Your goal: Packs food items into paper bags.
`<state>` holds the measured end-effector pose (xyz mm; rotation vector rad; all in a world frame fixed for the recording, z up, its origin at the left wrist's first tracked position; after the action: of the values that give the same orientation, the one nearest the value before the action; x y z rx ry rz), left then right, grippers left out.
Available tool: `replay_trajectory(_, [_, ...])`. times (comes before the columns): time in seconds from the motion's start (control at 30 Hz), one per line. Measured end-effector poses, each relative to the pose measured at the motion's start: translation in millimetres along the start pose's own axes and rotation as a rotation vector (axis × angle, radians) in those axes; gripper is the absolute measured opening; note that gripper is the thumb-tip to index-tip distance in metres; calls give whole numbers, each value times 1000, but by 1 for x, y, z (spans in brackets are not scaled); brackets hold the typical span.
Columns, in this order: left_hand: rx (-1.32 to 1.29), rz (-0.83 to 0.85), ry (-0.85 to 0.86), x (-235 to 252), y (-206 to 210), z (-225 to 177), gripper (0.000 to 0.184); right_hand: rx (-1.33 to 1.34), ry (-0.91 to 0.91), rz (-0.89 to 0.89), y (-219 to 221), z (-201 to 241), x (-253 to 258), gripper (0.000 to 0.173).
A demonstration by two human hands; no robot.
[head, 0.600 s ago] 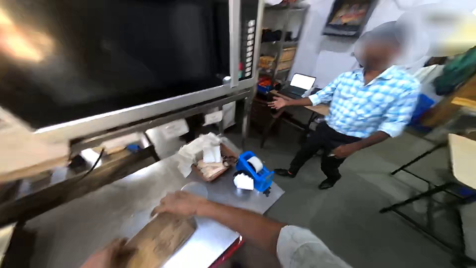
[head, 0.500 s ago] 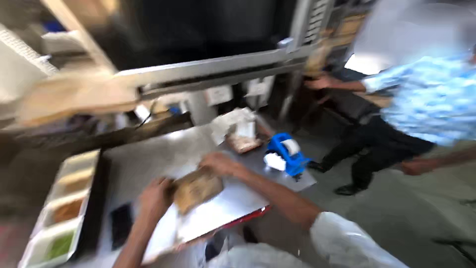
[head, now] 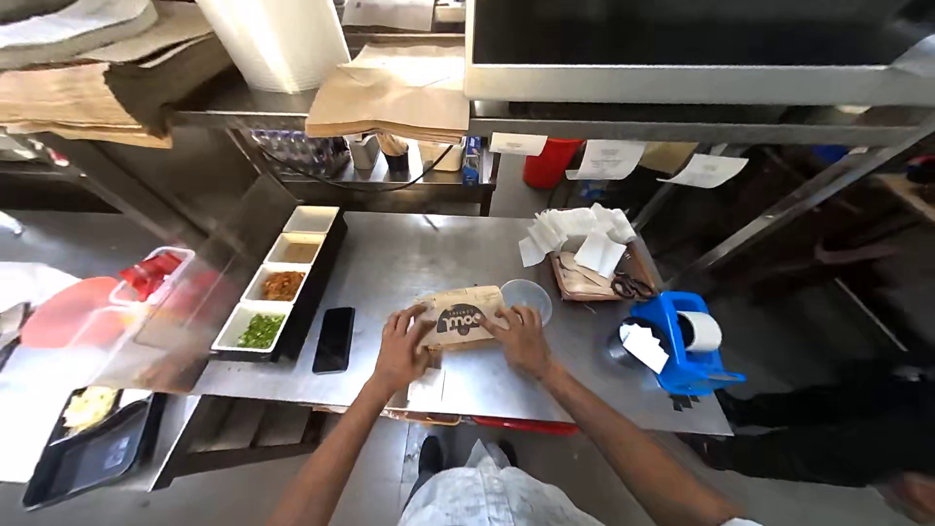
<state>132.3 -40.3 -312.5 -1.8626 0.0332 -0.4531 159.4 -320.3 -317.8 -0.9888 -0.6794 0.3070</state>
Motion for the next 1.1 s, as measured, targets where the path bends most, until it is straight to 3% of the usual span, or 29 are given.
replay_trajectory(0.07, [-351, -14, -191, -11, -1, 8, 41, 50, 45, 9, 23, -2, -16, 48])
replay_trajectory(0.13, [-644, -49, -442, -4, 4, 6, 62, 105, 76, -17, 24, -6, -20, 40])
replay_trajectory(0.2, [-776, -4, -647, 7, 15, 2, 88, 135, 121, -4, 10, -11, -14, 38])
replay_trajectory(0.27, [-832, 97, -755, 7, 32, 6, 85, 237, 208, -46, -9, -21, -4, 31])
replay_trajectory(0.37, [-916, 156, -733, 12, 53, 6, 52, 438, 438, -312, -70, -46, 18, 29])
replay_trajectory(0.47, [-975, 67, -679, 4, 43, 4, 47, 715, 453, -733, -144, -47, 51, 20])
replay_trajectory(0.57, [-964, 69, -622, 4, 41, -5, 45, 702, 398, -1110, -238, -49, 42, 21])
replay_trajectory(0.63, [-949, 61, -600, 6, 41, 1, 42, 751, 429, -1258, -280, -65, 26, 27])
replay_trajectory(0.7, [-898, 61, -590, 13, 41, 10, 40, 923, 539, -1270, -295, -78, 9, 29])
replay_trajectory(0.77, [-849, 123, -600, 8, 40, 13, 38, 1013, 771, -955, -269, -72, -27, 35])
replay_trajectory(0.87, [-877, 151, -591, 7, 38, 10, 37, 972, 1111, -203, -184, -36, -116, 35])
replay_trajectory(0.9, [-906, 140, -582, 5, 40, 9, 37, 918, 1223, -84, -152, -25, -159, 36])
replay_trajectory(0.93, [-934, 122, -574, 6, 42, 9, 36, 842, 1331, -64, -122, -22, -202, 39])
replay_trajectory(1.0, [-965, 104, -581, 6, 44, 10, 35, 776, 1497, -241, -67, -29, -275, 43])
replay_trajectory(1.1, [-958, 132, -597, 6, 43, 14, 36, 1041, 1543, -412, -26, -23, -301, 60])
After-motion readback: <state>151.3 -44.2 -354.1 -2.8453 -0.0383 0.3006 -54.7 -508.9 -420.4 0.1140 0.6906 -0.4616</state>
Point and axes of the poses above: each hand's wrist, its own x-axis towards the middle knuckle, its own y-axis out of the palm, z = x × y, the point moved 5 cm from there along x, towards the middle knuckle, and after that the axes turned 14 degrees about x, right-handed, at the moved point
